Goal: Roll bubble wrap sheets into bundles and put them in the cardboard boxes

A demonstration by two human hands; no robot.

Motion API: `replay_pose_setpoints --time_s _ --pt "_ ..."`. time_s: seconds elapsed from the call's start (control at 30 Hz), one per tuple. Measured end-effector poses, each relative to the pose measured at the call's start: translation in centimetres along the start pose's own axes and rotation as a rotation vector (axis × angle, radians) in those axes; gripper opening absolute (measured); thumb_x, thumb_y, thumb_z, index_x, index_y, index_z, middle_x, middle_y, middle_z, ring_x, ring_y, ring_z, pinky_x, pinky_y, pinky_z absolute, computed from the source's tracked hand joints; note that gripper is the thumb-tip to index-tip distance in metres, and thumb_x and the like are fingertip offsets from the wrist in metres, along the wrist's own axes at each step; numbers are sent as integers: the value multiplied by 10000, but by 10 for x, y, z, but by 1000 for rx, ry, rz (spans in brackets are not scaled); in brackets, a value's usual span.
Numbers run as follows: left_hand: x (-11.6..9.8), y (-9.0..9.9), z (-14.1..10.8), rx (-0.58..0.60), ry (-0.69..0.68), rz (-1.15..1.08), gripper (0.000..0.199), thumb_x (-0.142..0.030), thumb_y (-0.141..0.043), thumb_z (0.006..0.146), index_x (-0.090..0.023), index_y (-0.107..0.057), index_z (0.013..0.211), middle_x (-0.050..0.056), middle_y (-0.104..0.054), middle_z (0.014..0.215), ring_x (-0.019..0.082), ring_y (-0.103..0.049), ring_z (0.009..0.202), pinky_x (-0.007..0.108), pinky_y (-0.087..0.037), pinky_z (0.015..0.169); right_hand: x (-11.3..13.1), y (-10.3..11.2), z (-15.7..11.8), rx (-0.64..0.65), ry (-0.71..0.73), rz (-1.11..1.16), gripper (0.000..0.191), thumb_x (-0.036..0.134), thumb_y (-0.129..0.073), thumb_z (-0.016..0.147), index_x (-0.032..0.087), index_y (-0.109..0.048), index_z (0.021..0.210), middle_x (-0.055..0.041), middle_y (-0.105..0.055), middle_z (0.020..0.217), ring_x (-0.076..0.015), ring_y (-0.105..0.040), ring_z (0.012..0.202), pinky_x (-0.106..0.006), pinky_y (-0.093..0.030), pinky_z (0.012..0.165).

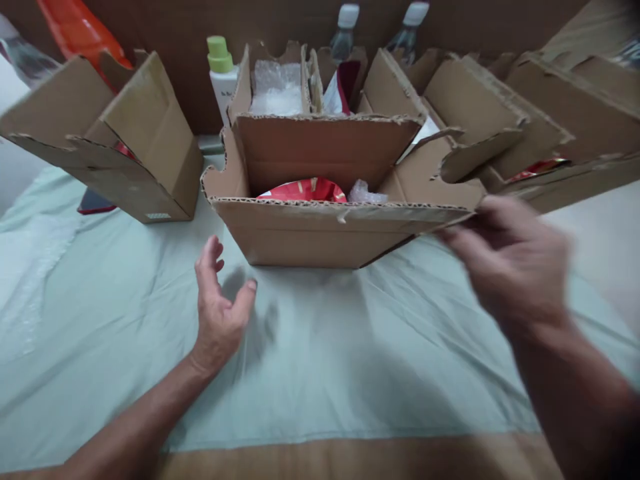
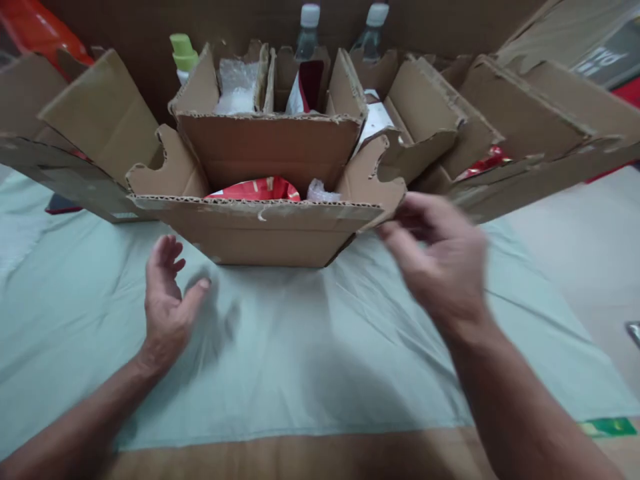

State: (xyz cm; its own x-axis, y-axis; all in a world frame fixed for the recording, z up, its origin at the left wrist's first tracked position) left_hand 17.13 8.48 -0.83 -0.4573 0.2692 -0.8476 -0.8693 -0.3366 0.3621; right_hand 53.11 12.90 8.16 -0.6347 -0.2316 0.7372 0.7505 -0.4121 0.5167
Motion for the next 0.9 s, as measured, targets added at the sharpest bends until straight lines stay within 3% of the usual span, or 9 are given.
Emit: replay_pose_setpoints --time_s 0.1,0.2,0.33,0.47,0.57,0.67,0.73,0.8,0.9 --pt "9 -9 19 88 137 -123 838 -275 -696 842 -336 -323 1590 117 -352 1668 347 -432 1489 571 -421 1175 -14 -46 -14 219 -48 219 261 330 -702 887 171 -689 1093 -104 -742 1110 -189 -686 962 -344 -573 871" --pt "8 -21 34 195 168 -227 769 -265 -699 788 -301 -415 1502 107 -517 1501 312 -529 1368 517 -502 1095 -12 -67 -15 296 -43 357 290 335 -629 900 182 -666 1144 -97 -724 1204 -215 -672 1080 -383 -552 982" --pt "-2 -27 40 214 151 -302 607 -280 -693 772 -250 -520 1353 81 -611 1296 274 -587 1232 435 -557 989 -1 -67 -25 358 -55 347 404 386 -705 834 211 -647 1194 -88 -710 1234 -259 -671 1087 -416 -578 925" --pt "-22 -27 2 251 179 -320 598 -274 -668 811 -244 -506 1386 89 -612 1330 264 -599 1236 444 -557 1017 4 -38 -64 250 -58 199 417 491 -736 855 222 -648 1162 -86 -710 1121 -263 -678 968 -436 -586 860" --pt "-34 -14 -54 289 186 -309 576 -278 -657 868 -258 -499 1422 106 -574 1440 285 -571 1336 493 -517 1117 12 -12 -110 109 -44 82 385 517 -728 895 226 -656 1136 -84 -713 1044 -277 -672 976 -468 -562 918" --pt "-34 18 -95 269 220 -307 539 -271 -648 926 -275 -492 1442 110 -561 1462 276 -586 1339 471 -528 1129 34 -11 -142 75 -11 77 365 476 -703 934 236 -655 1205 -96 -708 1079 -306 -655 1109 -496 -521 1038" --pt "-33 44 -94 184 227 -278 527 -273 -669 930 -294 -501 1429 93 -559 1438 256 -596 1312 436 -547 1113 51 -28 -144 126 4 118 322 474 -690 945 247 -666 1171 -94 -700 1017 -302 -651 1091 -482 -533 1033" --pt "-37 61 -73 104 194 -235 515 -275 -706 904 -302 -527 1386 68 -561 1378 243 -575 1309 414 -552 1108 62 -46 -130 161 10 180 305 488 -686 944 252 -661 1137 -85 -690 989 -281 -651 1023 -450 -563 967" --pt "-55 58 -37 75 103 -200 532 -263 -722 856 -293 -536 1353 53 -568 1305 230 -583 1234 426 -565 1085 63 -51 -108 87 3 255 351 498 -692 936 248 -633 1175 -75 -685 1037 -250 -645 981 -419 -573 910"
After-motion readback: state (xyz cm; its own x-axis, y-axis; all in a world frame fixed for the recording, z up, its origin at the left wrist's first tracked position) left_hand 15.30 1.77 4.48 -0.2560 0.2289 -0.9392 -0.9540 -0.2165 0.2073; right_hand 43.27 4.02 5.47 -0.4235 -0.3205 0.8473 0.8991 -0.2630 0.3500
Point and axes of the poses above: each hand's wrist, its own z-axis towards the middle knuckle, its own y-axis out of the back of the hand, x = y × z, the point moved 6 cm from there along z, towards the middle knuckle
